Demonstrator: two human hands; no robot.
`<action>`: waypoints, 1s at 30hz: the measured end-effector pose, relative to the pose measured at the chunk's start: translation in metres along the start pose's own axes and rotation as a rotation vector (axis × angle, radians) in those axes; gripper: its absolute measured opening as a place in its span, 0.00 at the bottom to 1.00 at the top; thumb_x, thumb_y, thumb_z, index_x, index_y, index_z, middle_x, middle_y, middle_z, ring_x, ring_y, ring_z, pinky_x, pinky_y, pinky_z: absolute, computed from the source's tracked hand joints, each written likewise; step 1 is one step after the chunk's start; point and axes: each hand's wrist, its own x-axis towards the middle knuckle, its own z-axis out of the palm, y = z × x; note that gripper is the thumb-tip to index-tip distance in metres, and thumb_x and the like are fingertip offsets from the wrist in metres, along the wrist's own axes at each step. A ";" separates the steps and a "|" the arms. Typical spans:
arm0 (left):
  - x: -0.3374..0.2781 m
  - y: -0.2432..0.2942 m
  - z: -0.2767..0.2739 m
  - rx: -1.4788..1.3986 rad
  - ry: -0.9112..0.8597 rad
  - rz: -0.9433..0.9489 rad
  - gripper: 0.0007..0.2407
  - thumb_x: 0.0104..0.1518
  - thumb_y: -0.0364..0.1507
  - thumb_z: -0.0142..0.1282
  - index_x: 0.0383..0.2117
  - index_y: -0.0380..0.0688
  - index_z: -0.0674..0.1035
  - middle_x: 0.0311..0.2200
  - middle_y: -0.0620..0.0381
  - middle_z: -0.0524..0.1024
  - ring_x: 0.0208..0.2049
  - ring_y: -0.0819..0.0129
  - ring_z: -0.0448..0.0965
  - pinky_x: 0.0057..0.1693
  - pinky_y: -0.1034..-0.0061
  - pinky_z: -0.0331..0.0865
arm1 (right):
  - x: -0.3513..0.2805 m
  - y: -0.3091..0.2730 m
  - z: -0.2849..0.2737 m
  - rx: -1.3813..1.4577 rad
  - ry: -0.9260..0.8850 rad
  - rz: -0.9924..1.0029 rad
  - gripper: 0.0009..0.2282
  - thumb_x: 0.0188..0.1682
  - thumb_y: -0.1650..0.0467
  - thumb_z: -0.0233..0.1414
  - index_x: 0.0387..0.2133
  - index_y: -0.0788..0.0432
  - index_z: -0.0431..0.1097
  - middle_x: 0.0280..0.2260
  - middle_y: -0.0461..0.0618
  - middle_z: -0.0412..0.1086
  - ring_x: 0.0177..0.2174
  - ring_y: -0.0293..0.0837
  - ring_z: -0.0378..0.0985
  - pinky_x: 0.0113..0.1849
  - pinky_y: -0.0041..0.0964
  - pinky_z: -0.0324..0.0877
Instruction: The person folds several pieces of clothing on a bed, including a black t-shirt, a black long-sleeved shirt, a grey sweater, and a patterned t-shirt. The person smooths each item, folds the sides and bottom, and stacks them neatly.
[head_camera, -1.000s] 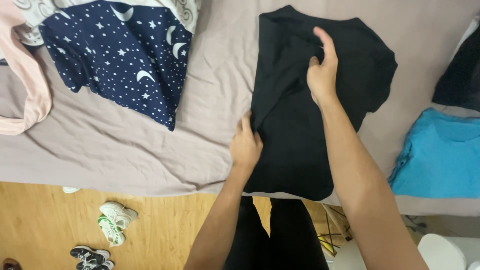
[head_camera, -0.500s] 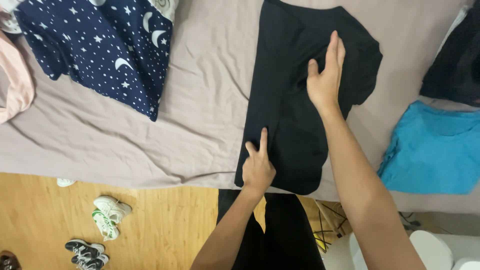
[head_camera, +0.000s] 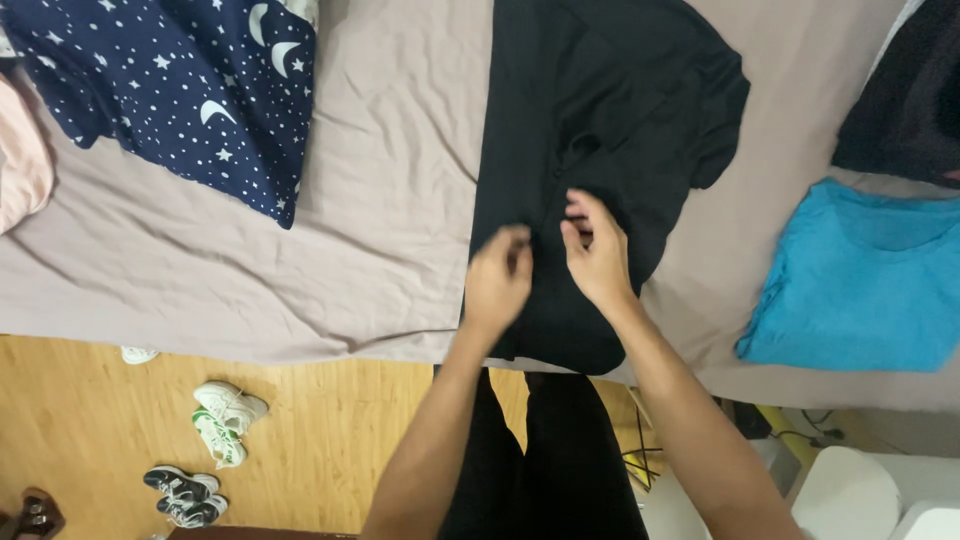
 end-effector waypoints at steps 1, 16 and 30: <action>0.017 0.006 -0.001 0.002 -0.002 0.002 0.09 0.58 0.25 0.55 0.44 0.43 0.78 0.37 0.46 0.82 0.36 0.54 0.85 0.42 0.64 0.78 | 0.008 -0.003 0.001 0.002 0.003 0.001 0.18 0.53 0.78 0.56 0.57 0.56 0.68 0.47 0.53 0.75 0.40 0.41 0.80 0.40 0.32 0.75; 0.160 0.005 0.041 0.103 -0.142 0.381 0.24 0.59 0.25 0.57 0.63 0.53 0.68 0.56 0.55 0.70 0.54 0.51 0.74 0.58 0.64 0.71 | 0.083 0.010 0.010 1.049 0.298 0.190 0.24 0.53 0.82 0.55 0.64 0.63 0.65 0.52 0.57 0.63 0.44 0.41 0.68 0.52 0.36 0.69; 0.190 -0.058 0.058 -0.330 -0.564 0.199 0.11 0.52 0.37 0.63 0.42 0.66 0.87 0.69 0.56 0.58 0.58 0.59 0.76 0.59 0.57 0.72 | 0.111 0.002 0.010 0.229 0.436 0.121 0.20 0.53 0.77 0.60 0.59 0.60 0.69 0.61 0.58 0.58 0.62 0.52 0.63 0.62 0.43 0.63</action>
